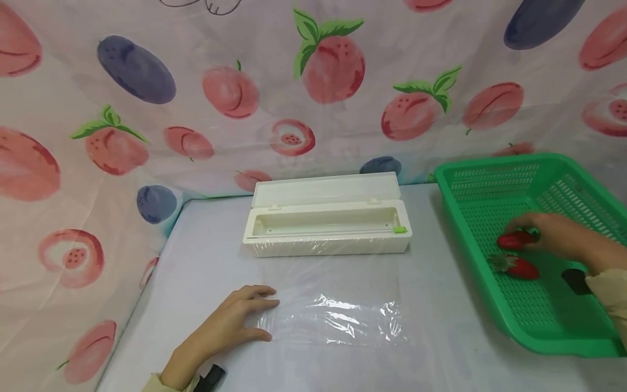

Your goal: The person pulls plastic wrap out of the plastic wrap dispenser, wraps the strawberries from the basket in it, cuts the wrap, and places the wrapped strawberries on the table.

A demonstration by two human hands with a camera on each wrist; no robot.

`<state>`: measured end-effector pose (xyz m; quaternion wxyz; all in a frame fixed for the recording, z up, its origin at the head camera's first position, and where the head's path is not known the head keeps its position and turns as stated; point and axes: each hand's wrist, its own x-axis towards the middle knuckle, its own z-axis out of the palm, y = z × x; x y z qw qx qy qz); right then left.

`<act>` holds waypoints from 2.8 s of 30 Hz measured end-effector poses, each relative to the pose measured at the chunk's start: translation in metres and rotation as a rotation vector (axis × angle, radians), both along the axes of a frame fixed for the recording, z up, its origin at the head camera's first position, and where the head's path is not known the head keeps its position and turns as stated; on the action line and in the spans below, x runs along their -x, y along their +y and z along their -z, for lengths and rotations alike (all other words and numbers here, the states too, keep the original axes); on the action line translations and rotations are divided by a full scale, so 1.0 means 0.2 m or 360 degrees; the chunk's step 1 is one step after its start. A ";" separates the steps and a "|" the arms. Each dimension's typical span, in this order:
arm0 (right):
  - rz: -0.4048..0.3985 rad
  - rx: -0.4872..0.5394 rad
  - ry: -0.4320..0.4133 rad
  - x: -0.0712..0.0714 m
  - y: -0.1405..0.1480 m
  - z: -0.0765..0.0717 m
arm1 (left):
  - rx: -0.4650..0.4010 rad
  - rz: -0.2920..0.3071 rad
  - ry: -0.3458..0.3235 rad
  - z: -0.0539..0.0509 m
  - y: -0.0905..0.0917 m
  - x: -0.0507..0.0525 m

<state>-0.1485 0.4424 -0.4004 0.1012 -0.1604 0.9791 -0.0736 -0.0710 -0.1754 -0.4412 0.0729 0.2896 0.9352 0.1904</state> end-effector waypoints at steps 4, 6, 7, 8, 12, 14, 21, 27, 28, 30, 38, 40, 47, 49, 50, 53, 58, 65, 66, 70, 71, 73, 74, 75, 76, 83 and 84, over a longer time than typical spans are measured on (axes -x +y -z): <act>-0.0002 -0.0015 -0.0044 0.01 0.01 0.01 | 0.0002 0.0003 -0.0008 0.00 0.00 0.00; 0.0014 -0.0001 -0.0073 0.02 0.02 0.02 | 0.0001 0.0001 -0.0016 0.00 0.00 0.00; 0.0023 0.0002 -0.0086 0.02 0.02 0.02 | 0.0002 -0.0001 -0.0016 0.00 0.00 0.00; 0.0028 0.0002 -0.0100 0.02 0.02 0.02 | 0.0002 -0.0002 -0.0017 0.00 0.00 0.00; 0.0025 -0.0018 -0.0124 0.03 0.02 0.03 | 0.0007 -0.0001 -0.0001 0.00 0.00 0.00; 0.0013 -0.0023 -0.0131 0.03 0.02 0.03 | 0.0013 -0.0002 0.0000 0.00 0.00 0.00; 0.0011 -0.0013 -0.0136 0.03 0.02 0.02 | 0.0005 0.0000 -0.0008 0.00 0.00 0.00; 0.0055 0.0036 -0.0117 0.02 0.02 0.01 | 0.0019 -0.0005 -0.0010 0.00 0.00 0.01; 0.0062 0.0049 -0.0105 0.01 0.01 0.00 | 0.0024 -0.0010 -0.0019 0.00 0.00 0.01; 0.0054 0.0053 -0.0076 0.01 0.01 -0.01 | 0.0028 -0.0011 -0.0020 -0.01 0.00 0.01; 0.0094 0.0027 -0.0019 0.01 -0.05 -0.09 | 0.0003 -0.0007 0.0007 0.00 0.00 0.00; 0.0116 0.0022 -0.0014 0.01 -0.07 -0.11 | -0.0005 -0.0003 0.0010 0.00 0.00 0.00; 0.0120 0.0058 0.0076 -0.02 -0.16 -0.16 | -0.0015 -0.0022 -0.0028 0.00 -0.01 0.00; 0.0107 0.0061 0.0134 -0.02 -0.18 -0.17 | -0.0018 -0.0016 -0.0019 0.00 -0.01 0.00; 0.0094 0.0058 0.0175 -0.03 -0.19 -0.18 | -0.0019 -0.0013 -0.0013 0.00 -0.01 0.00; 0.0054 0.0046 0.0297 -0.03 -0.21 -0.20 | -0.0022 -0.0009 -0.0006 0.00 -0.01 0.00; -0.0024 0.0029 0.0492 -0.05 -0.27 -0.25 | -0.0019 -0.0005 -0.0021 0.00 -0.01 0.00; -0.0022 -0.0014 0.0551 -0.09 -0.39 -0.33 | -0.0015 -0.0028 -0.0048 0.00 0.00 0.00; -0.0023 -0.0009 0.0547 -0.10 -0.41 -0.34 | -0.0016 -0.0027 -0.0048 0.00 0.00 0.00; -0.0028 0.0019 0.0548 -0.12 -0.48 -0.37 | -0.0010 -0.0009 -0.0021 0.00 0.00 0.00; -0.0019 0.0019 0.0549 -0.13 -0.50 -0.37 | -0.0009 -0.0005 -0.0015 0.00 0.00 0.00; 0.0001 0.0013 0.0524 -0.14 -0.53 -0.39 | -0.0008 0.0005 0.0001 0.01 0.00 0.01; 0.0000 0.0013 0.0518 -0.14 -0.55 -0.39 | -0.0009 0.0007 0.0004 0.01 0.00 0.01; -0.0008 0.0015 0.0522 -0.14 -0.56 -0.39 | -0.0010 0.0007 0.0003 0.01 0.00 0.01; -0.0023 0.0015 0.0531 -0.15 -0.58 -0.40 | -0.0009 0.0007 0.0003 0.01 0.00 0.01; -0.0175 0.0087 0.0626 -0.17 -0.70 -0.41 | -0.0006 0.0008 0.0002 0.02 0.00 0.01; -0.0193 0.0097 0.0635 -0.18 -0.71 -0.41 | -0.0008 0.0011 0.0004 0.02 0.00 0.01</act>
